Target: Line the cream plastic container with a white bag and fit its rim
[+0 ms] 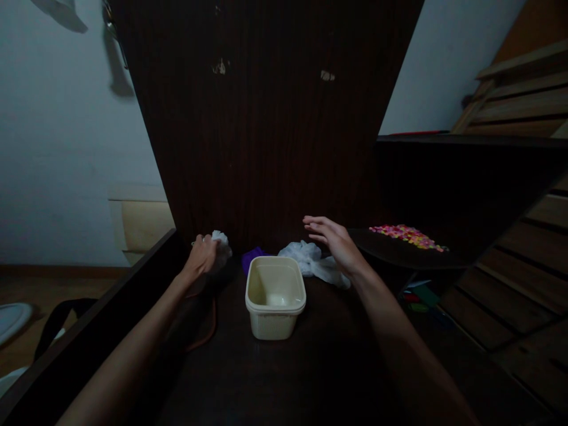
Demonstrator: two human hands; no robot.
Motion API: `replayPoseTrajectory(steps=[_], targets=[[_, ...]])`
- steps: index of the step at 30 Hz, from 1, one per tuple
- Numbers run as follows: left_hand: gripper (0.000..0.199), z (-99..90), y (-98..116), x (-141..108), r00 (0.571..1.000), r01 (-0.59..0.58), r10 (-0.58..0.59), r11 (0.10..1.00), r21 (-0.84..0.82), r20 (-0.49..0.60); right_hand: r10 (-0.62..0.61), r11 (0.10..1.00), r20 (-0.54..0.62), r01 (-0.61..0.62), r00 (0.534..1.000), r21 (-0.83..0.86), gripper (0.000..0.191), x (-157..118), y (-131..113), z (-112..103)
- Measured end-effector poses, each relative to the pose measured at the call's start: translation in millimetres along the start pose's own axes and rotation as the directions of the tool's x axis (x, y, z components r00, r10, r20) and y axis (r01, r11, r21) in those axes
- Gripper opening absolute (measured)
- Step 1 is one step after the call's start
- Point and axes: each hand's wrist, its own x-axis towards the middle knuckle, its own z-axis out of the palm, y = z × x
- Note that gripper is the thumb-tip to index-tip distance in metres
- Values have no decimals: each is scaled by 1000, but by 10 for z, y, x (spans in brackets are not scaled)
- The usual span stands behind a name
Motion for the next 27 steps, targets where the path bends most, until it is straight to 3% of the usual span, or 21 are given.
replayPoseTrajectory(steps=[3, 7, 10, 14, 17, 20, 27], targets=[[23, 220, -73, -5, 994, 92, -92, 996, 0, 55, 62, 968, -76, -78, 995, -239, 29, 114, 357, -198], [30, 453, -120, 2, 980, 187, -186, 982, -1, 72, 90, 911, -90, -119, 992, -396, 26, 152, 808, -336], [39, 553, -126, -27, 971, 220, -219, 976, 10, 95, 108, 847, -66, -126, 992, -516, 22, 112, 1074, -333], [32, 589, -104, -104, 963, 237, -245, 968, 86, 113, 108, 771, 22, -69, 994, -633, 33, 32, 1345, -247], [34, 570, -72, -150, 965, 235, -249, 960, 152, 79, 106, 713, 62, -33, 992, -700, 32, -23, 1477, -191], [43, 532, -53, -166, 962, 242, -259, 955, 173, 84, 100, 642, 25, -45, 995, -766, 22, -47, 1531, -174], [60, 313, -44, -235, 953, 286, -297, 947, 147, 60, 47, 570, -67, -81, 997, -818, 10, -39, 1457, -208]])
